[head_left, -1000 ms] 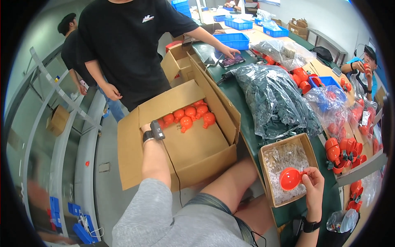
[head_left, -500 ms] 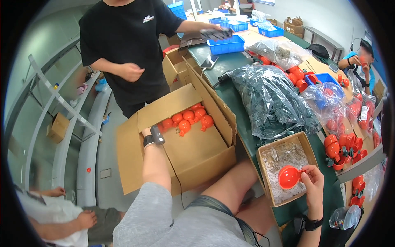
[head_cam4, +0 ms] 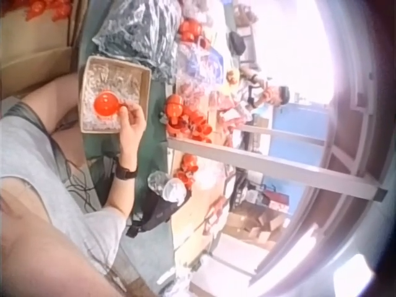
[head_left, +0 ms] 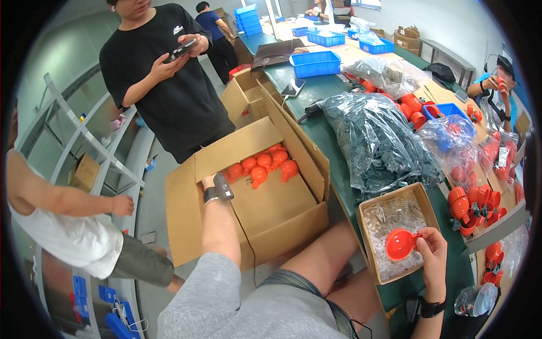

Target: The person picks up a red cup and a green plastic part, fits the green part into the side of the cup by hand, and places the assembled unit into a cardboard box.

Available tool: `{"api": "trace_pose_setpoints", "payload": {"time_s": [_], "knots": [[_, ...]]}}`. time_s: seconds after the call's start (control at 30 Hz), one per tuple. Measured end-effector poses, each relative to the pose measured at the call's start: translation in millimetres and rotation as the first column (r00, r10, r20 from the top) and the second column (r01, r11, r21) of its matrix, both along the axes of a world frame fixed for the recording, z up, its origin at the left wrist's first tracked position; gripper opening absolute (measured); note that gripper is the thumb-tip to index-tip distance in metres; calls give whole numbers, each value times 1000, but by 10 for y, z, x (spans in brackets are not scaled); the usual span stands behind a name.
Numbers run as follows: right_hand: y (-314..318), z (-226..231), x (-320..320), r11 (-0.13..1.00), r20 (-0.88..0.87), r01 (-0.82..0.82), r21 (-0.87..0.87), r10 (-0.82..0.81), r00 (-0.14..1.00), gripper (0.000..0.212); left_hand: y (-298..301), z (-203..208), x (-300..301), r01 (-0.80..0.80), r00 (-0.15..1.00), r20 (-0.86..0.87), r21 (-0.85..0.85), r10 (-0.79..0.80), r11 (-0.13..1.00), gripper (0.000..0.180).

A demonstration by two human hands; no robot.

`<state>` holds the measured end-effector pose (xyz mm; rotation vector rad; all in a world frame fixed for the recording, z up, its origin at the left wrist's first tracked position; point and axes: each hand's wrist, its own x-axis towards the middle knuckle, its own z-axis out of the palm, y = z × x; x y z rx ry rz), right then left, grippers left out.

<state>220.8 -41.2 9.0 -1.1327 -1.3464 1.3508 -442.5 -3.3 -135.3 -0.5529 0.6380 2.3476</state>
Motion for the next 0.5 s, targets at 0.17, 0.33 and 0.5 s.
{"api": "trace_pose_setpoints", "payload": {"time_s": [0.17, 0.33, 0.5], "knots": [[2, -4, 41, 1000, 23, -12, 9, 12, 1000, 12, -105, 54, 133, -42, 999, -21, -25, 41, 999, 21], [3, -29, 70, 1000, 14, 8, -10, -8, 1000, 12, -61, 293, 7, -59, 998, -28, -54, 58, 997, 21], [23, -29, 19, 1000, 76, 3, -2, -3, 997, 13, 42, 458, 355, 130, 988, -87, 6, -129, 991, 25]]}}
